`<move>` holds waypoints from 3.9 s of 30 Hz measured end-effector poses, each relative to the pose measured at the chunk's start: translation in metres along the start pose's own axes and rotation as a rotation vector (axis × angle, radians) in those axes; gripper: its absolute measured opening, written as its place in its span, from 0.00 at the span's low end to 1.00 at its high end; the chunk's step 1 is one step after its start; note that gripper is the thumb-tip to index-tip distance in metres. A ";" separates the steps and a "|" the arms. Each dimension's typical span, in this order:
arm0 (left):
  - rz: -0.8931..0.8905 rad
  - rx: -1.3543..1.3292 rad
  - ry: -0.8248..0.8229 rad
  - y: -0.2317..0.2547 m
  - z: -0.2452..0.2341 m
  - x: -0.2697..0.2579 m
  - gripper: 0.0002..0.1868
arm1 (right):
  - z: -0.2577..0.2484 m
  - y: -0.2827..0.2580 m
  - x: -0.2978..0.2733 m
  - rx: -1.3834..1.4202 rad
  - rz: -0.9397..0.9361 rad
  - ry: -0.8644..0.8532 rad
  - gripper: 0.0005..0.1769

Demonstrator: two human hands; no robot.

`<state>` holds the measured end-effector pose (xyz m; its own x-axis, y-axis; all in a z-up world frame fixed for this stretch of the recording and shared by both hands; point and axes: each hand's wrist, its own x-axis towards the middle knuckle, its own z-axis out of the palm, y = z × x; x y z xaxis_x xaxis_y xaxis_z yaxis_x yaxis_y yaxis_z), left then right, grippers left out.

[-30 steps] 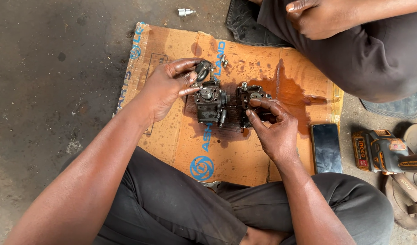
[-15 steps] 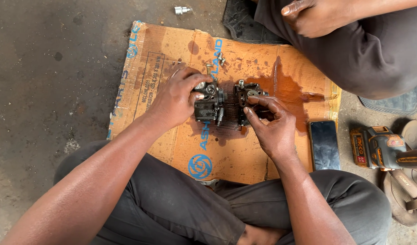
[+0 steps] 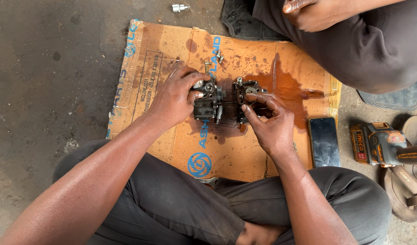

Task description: The person is disassembling and assembling mechanical parts, likely from a vehicle, while sitting on the floor.

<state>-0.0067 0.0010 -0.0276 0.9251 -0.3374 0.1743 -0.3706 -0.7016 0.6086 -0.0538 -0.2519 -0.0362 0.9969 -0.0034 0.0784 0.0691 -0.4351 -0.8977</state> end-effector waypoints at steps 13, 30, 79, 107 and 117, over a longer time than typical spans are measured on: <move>-0.008 0.051 -0.021 0.001 0.006 -0.002 0.23 | 0.000 0.000 0.000 0.001 0.013 -0.004 0.14; -0.070 -0.008 0.020 -0.006 -0.001 0.004 0.23 | -0.004 -0.038 0.031 -0.267 -0.262 -0.142 0.17; -0.109 0.369 -0.171 0.011 0.012 0.024 0.18 | 0.028 -0.038 0.114 -0.345 -0.153 -0.627 0.12; -0.130 0.192 0.036 -0.002 0.011 0.013 0.17 | 0.088 0.005 -0.008 -0.619 0.023 -0.189 0.27; -0.186 0.166 -0.060 0.003 0.007 0.015 0.18 | 0.017 -0.032 0.023 -0.357 -0.079 -0.183 0.23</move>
<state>0.0053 -0.0108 -0.0284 0.9738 -0.2262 0.0218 -0.2077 -0.8468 0.4896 -0.0329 -0.2224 -0.0131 0.9814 0.1890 0.0337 0.1607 -0.7128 -0.6827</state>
